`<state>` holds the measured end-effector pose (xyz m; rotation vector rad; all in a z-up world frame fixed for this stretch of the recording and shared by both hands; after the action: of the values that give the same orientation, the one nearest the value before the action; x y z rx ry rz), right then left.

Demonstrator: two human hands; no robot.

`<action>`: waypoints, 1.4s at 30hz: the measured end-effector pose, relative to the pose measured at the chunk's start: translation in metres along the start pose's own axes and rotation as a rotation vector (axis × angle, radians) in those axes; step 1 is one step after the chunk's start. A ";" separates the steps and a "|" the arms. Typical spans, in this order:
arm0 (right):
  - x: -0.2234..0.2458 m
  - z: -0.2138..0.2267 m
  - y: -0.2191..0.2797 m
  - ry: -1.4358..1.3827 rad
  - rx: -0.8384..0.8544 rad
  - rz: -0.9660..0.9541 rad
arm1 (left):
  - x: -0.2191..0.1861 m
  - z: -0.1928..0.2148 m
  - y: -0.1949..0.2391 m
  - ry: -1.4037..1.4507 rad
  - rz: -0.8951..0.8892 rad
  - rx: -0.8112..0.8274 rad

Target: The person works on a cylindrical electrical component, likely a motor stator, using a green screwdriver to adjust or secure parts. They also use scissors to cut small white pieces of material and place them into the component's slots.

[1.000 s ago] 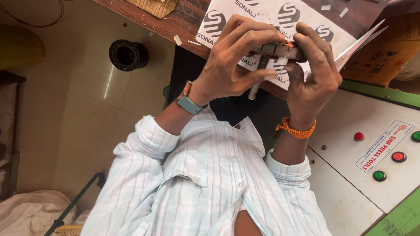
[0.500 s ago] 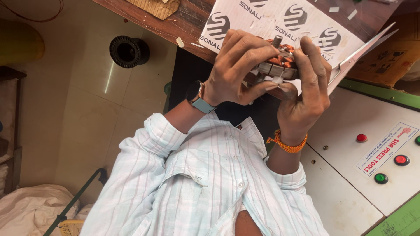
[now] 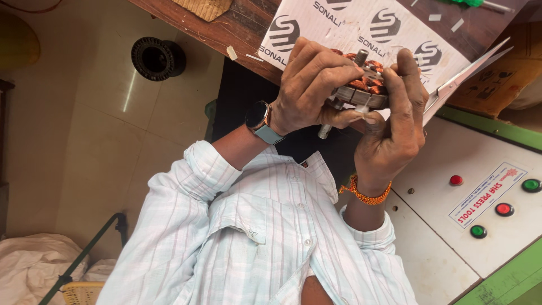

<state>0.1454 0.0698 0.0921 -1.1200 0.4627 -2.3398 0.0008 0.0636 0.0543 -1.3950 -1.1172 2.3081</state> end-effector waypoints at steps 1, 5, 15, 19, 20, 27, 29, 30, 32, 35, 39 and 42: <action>-0.002 0.000 0.000 -0.018 -0.007 -0.001 | 0.000 0.000 0.000 -0.002 0.003 0.000; -0.004 0.001 -0.001 -0.033 -0.005 -0.004 | 0.000 -0.001 0.000 -0.008 0.023 -0.006; 0.001 0.008 -0.017 -0.078 0.079 -0.101 | -0.002 -0.004 -0.004 -0.034 0.016 -0.002; -0.001 0.011 -0.020 -0.063 0.115 -0.083 | -0.004 -0.002 -0.004 0.005 0.006 0.034; -0.001 0.012 -0.020 -0.067 0.135 -0.077 | -0.005 -0.001 -0.004 0.021 0.002 0.042; -0.003 0.017 -0.006 -0.074 0.157 -0.118 | -0.012 0.007 -0.003 0.070 -0.001 0.030; -0.001 0.016 -0.001 -0.050 0.123 -0.127 | -0.012 0.007 -0.005 0.087 0.005 0.056; 0.000 0.015 0.001 -0.045 0.108 -0.132 | -0.011 0.006 -0.006 0.094 0.006 0.068; 0.001 0.012 0.001 -0.062 0.088 -0.142 | -0.010 0.007 -0.009 0.129 0.020 0.067; 0.005 0.010 0.002 -0.073 0.076 -0.153 | -0.008 0.005 -0.010 0.161 0.038 0.078; 0.007 0.009 0.001 -0.095 0.095 -0.166 | -0.008 0.004 -0.010 0.171 0.056 0.072; 0.008 0.009 -0.001 -0.142 0.109 -0.169 | -0.008 0.003 -0.011 0.150 0.071 0.091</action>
<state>0.1482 0.0656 0.1030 -1.3058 0.1931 -2.3748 0.0002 0.0651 0.0686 -1.5670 -0.9215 2.2283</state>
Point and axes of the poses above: each hand's wrist, its own y-axis away from the middle knuckle, its own z-axis out of the back of the hand, x = y × z, the point moved 9 cm from there along -y, towards the middle knuckle, and after that the axes turned 8 degrees about z, right-handed, at the moved point
